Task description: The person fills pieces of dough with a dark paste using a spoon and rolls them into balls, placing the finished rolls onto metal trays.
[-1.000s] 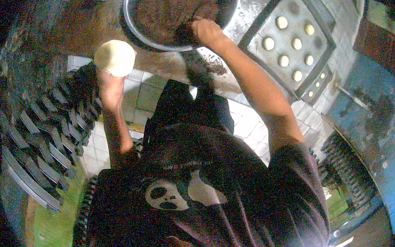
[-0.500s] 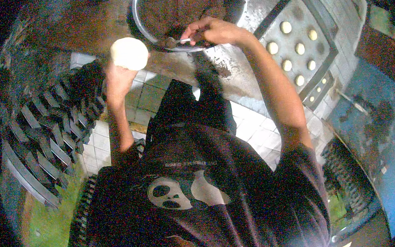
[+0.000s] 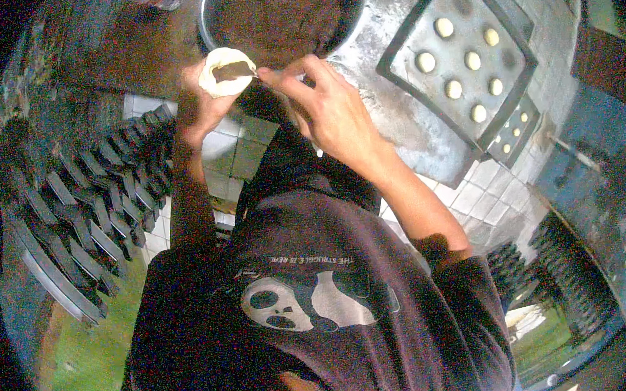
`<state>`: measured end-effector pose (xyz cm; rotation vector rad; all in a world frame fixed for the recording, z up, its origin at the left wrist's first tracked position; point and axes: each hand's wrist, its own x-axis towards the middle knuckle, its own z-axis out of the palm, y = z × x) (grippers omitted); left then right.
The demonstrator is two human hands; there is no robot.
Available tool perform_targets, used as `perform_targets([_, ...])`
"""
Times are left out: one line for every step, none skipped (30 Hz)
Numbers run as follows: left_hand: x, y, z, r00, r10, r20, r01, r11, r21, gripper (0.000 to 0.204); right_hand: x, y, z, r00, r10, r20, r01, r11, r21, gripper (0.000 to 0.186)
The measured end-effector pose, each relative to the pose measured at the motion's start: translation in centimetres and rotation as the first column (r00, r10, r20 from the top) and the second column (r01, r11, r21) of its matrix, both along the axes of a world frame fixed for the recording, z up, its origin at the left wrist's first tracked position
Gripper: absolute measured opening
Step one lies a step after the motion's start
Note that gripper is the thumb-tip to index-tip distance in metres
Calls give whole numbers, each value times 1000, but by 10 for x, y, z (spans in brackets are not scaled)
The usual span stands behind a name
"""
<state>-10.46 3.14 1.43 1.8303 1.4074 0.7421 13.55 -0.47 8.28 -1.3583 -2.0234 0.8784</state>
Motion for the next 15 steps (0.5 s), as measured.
perform_targets([4, -2, -8, 1000, -14, -8, 15, 999, 30, 42, 10, -11, -7, 999, -32, -14, 32, 999, -13, 52])
perform_targets([10, -5, -15, 995, 16, -102, -11, 999, 45, 44, 21, -23, -16, 999, -42, -20, 41, 999, -31, 50])
perform_targets([18, -7, -23, 996, 71, -51, -73, 997, -39, 43, 32, -36, -30, 992, -112, -63, 108, 992, -58, 45])
perform_targets([29, -6, -29, 992, 124, -4, -124, 986, -108, 41, 46, -50, -49, 982, -160, -96, 151, 985, -87, 40])
perform_targets([38, -7, -33, 988, 153, 1, -148, 959, -242, 34, 61, -65, -70, 973, -200, -113, 184, 974, -134, 36])
perform_targets([47, -6, -33, 987, 115, 114, -82, 962, -262, 28, 74, -80, -95, 926, -355, -125, 323, 920, -224, 28])
perform_targets([58, -6, -32, 991, 59, 120, -31, 975, -222, 28, 88, -93, -120, 880, -456, -133, 405, 867, -291, 21])
perform_targets([69, -6, -29, 992, 3, 124, 20, 983, -183, 28, 104, -105, -144, 849, -528, 17, 483, 764, -428, 19])
perform_targets([81, -6, -24, 991, -55, 125, 73, 987, -145, 28, 121, -113, -163, 814, -545, 198, 549, 614, -567, 19])
perform_targets([93, -7, -18, 977, -82, 198, 138, 947, -291, 29, 137, -120, -176, 866, -452, 214, 493, 705, -510, 21])
perform_targets([106, -7, -12, 976, -129, 174, 178, 934, -311, 29, 149, -122, -182, 892, -354, 281, 451, 737, -503, 24])
perform_targets([119, -8, -6, 971, -181, 158, 224, 920, -321, 29, 159, -120, -180, 885, -238, 399, 437, 719, -541, 28])
perform_targets([132, -8, 0, 958, -237, 160, 277, 908, -314, 29, 167, -117, -171, 916, -294, 273, 393, 795, -462, 34])
perform_targets([145, -9, 6, 957, -286, 55, 290, 917, -273, 30, 173, -108, -156, 923, -331, 196, 384, 821, -422, 40])
perform_targets([157, -10, 11, 942, -326, 76, 333, 884, -330, 31, 176, -98, -135, 926, -368, 86, 374, 865, -333, 46])
